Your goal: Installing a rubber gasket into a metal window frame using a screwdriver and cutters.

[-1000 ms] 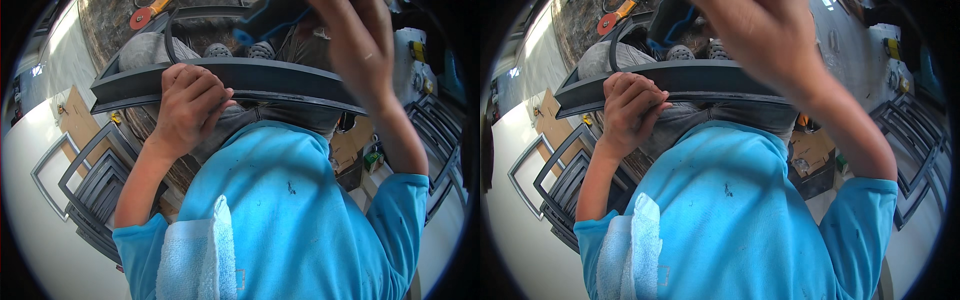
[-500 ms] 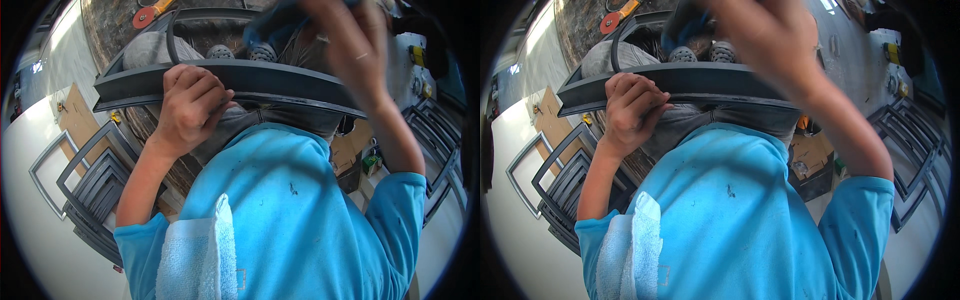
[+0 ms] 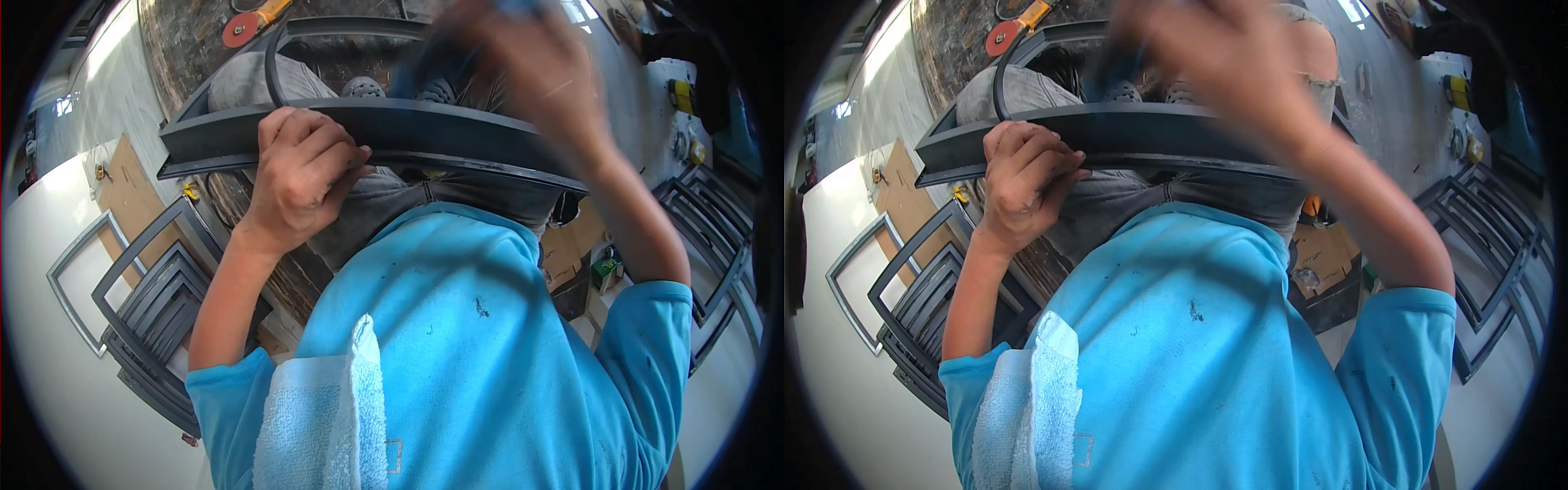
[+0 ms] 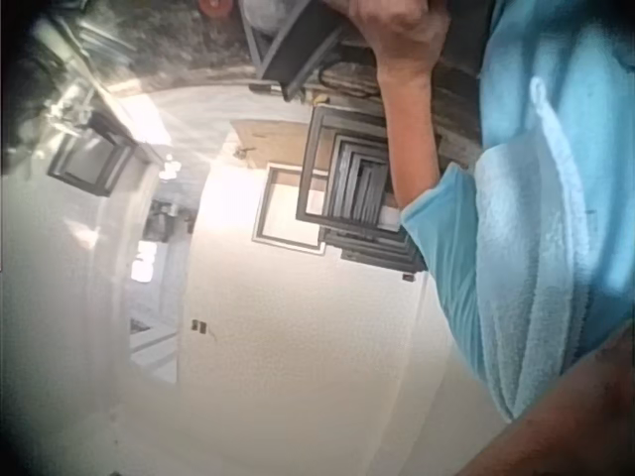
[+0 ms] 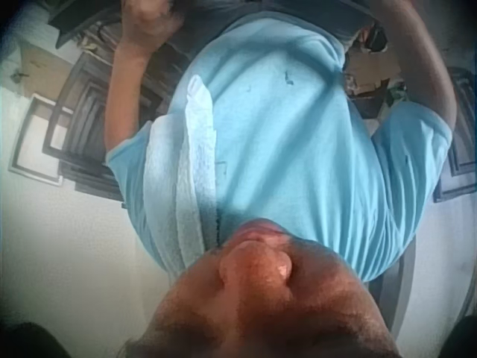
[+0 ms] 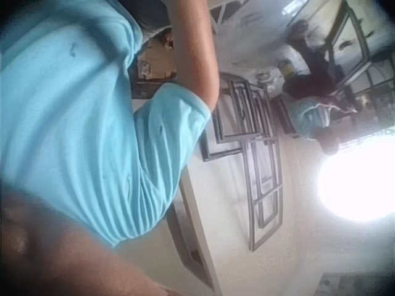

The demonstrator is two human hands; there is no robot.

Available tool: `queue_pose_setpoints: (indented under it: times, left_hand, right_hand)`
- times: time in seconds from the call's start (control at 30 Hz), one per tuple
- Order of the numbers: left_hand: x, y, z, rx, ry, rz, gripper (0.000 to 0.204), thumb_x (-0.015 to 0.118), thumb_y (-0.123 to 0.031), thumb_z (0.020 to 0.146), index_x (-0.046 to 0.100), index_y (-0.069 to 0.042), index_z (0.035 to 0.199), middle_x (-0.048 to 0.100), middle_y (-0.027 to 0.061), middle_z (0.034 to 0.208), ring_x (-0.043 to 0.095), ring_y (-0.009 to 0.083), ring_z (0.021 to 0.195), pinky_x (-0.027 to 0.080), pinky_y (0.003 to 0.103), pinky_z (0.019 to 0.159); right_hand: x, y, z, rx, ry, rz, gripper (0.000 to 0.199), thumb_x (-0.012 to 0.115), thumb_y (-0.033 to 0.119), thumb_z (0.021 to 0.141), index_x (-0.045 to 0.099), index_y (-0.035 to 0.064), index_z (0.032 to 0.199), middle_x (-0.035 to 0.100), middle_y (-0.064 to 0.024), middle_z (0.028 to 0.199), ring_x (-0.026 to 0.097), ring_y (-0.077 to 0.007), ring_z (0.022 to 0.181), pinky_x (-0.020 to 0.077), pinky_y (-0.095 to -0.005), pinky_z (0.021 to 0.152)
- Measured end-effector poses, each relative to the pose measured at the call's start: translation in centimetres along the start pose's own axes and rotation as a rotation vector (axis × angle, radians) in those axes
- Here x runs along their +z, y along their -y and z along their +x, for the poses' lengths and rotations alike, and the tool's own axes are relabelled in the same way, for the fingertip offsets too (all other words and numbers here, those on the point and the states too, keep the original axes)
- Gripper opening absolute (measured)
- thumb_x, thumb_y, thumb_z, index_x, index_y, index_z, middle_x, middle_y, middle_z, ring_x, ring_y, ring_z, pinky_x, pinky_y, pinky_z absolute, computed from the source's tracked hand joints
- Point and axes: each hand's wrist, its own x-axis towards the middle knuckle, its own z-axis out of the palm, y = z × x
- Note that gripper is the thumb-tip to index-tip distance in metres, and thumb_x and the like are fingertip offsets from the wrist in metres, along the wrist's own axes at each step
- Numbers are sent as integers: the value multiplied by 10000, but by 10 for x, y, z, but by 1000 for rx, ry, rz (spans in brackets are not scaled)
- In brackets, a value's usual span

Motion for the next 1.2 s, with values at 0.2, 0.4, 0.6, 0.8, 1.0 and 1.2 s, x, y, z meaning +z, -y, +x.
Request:
queue_pose_setpoints:
  times: [0.2,0.4,0.6,0.8,1.0,1.2]
  left_hand:
    - [-3,2,-2,-4,-25,-9,138,807,-79,738,686,-76,805,659,11,831,623,220,910,398,405,930]
    - [-6,5,-6,-11,-6,10,136,812,-90,737,703,-80,819,663,4,830,622,216,904,397,394,930]
    - [-7,10,-8,-2,8,27,210,845,-80,668,737,-84,848,672,19,873,626,227,939,406,401,924]
    - [-5,8,-8,-6,-28,24,142,808,-66,725,685,-87,790,667,4,833,619,210,895,390,392,931]
    - [-7,8,-8,-3,4,11,229,850,-84,658,735,-85,856,669,19,847,616,230,903,396,389,904]
    - [-3,8,-10,-12,-43,7,230,851,-87,664,732,-87,861,677,17,847,617,226,911,395,388,903]
  right_hand:
    - [-8,8,5,102,134,165,226,667,197,994,595,48,1147,698,-41,974,640,-86,847,518,-243,685]
    - [-10,-1,6,0,108,143,252,645,216,1013,607,57,1205,737,-81,940,673,-87,746,546,-245,634]
    - [-1,-14,-1,26,235,159,221,602,186,1029,636,66,1211,720,-74,1051,684,-118,788,533,-238,606]
    - [11,-5,-2,6,224,113,176,665,203,988,630,42,1050,637,-47,824,605,-70,759,497,-251,651]
    - [2,-7,-8,54,218,72,196,625,187,991,671,6,1050,686,-60,838,646,-102,724,518,-264,614]
    - [-4,-18,-7,-112,-126,33,193,643,232,1005,704,49,1006,640,2,739,544,-27,531,412,-201,454]
